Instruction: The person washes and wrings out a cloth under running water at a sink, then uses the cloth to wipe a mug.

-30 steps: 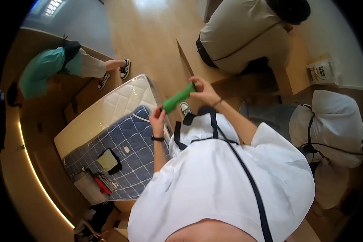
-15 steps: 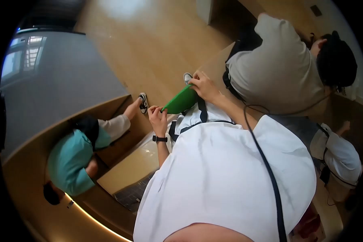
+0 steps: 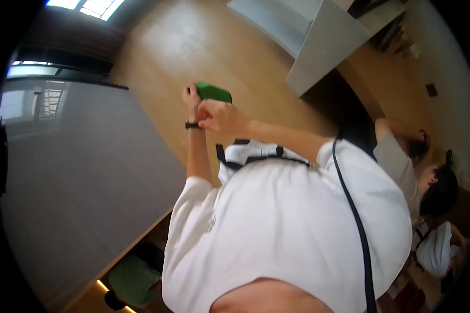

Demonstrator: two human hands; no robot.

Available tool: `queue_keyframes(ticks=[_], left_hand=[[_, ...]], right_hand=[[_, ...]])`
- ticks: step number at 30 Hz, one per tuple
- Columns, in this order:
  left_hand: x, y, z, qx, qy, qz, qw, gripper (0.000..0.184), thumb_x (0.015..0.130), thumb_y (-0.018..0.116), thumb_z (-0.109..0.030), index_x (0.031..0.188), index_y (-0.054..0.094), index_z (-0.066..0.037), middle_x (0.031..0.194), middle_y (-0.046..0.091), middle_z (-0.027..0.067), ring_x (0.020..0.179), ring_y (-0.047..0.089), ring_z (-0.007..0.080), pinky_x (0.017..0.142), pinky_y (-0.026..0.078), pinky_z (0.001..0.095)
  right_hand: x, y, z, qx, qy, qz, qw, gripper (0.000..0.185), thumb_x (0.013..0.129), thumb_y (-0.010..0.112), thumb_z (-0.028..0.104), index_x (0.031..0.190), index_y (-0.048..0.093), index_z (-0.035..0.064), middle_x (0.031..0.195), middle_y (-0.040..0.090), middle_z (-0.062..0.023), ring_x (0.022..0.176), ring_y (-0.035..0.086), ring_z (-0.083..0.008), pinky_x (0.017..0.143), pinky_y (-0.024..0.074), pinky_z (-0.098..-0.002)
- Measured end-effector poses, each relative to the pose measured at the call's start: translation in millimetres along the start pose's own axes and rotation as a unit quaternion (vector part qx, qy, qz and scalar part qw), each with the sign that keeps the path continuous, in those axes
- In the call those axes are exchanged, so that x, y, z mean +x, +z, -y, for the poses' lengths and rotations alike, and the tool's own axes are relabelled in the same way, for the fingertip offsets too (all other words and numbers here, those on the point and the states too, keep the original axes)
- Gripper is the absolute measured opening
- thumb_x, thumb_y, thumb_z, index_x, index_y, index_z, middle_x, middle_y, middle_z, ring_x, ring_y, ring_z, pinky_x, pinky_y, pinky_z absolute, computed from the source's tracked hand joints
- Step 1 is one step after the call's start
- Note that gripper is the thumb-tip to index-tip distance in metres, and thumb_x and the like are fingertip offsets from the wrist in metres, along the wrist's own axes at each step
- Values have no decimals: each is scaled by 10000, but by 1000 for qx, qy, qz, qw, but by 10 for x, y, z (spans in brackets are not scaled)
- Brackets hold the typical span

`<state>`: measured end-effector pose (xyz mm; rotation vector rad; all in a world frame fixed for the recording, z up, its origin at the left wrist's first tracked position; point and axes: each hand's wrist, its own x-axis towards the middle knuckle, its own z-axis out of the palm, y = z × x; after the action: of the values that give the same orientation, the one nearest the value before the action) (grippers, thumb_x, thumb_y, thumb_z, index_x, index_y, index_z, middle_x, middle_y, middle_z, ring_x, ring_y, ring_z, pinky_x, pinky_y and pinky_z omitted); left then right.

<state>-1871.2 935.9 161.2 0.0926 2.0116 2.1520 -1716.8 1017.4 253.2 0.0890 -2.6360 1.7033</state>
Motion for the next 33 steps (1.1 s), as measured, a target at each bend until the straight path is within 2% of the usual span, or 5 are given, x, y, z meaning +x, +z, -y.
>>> queue_keyframes(ticks=[3, 9, 22, 27, 33], left_hand=[[610, 348, -245, -27, 87, -93, 991, 265, 974, 490, -272, 877, 513, -26, 764, 508, 14, 670, 452, 113, 597, 410, 279], [2291, 1359, -877, -54, 156, -67, 984, 311, 994, 427, -331, 910, 467, -35, 875, 533, 48, 760, 508, 144, 669, 438, 279], [5082, 3706, -1037, -216, -97, 372, 898, 309, 970, 481, -373, 1056, 485, -76, 1005, 560, 33, 942, 522, 158, 826, 454, 332], [5984, 4417, -1037, -164, -231, 466, 838, 311, 970, 493, -319, 1120, 508, -47, 1032, 582, 88, 964, 559, 221, 853, 472, 387], [6804, 5114, -488, -285, -400, 501, 713, 539, 894, 521, -472, 1202, 550, -31, 1198, 584, 159, 1109, 559, 321, 959, 457, 488]], right_hand=[[835, 67, -532, 430, 202, -92, 875, 578, 845, 634, 476, 1192, 470, 44, 1090, 555, -79, 1040, 559, -205, 806, 506, -360], [2481, -933, -834, 632, 128, 12, 765, 547, 881, 581, 492, 1204, 488, 59, 1153, 554, -59, 1041, 538, -159, 920, 437, -335], [4509, -2953, -1687, 579, 192, -113, 784, 711, 802, 603, 601, 1245, 529, 50, 1154, 590, -100, 1035, 590, -232, 964, 440, -378], [4748, -3953, -2644, 299, 80, -136, 941, 543, 889, 557, 490, 1224, 571, 63, 1119, 626, -63, 946, 605, -157, 826, 495, -308], [4116, -5475, -2941, 311, 190, -530, 766, 413, 932, 525, 379, 1223, 555, 87, 1084, 633, -39, 940, 591, -113, 828, 461, -272]])
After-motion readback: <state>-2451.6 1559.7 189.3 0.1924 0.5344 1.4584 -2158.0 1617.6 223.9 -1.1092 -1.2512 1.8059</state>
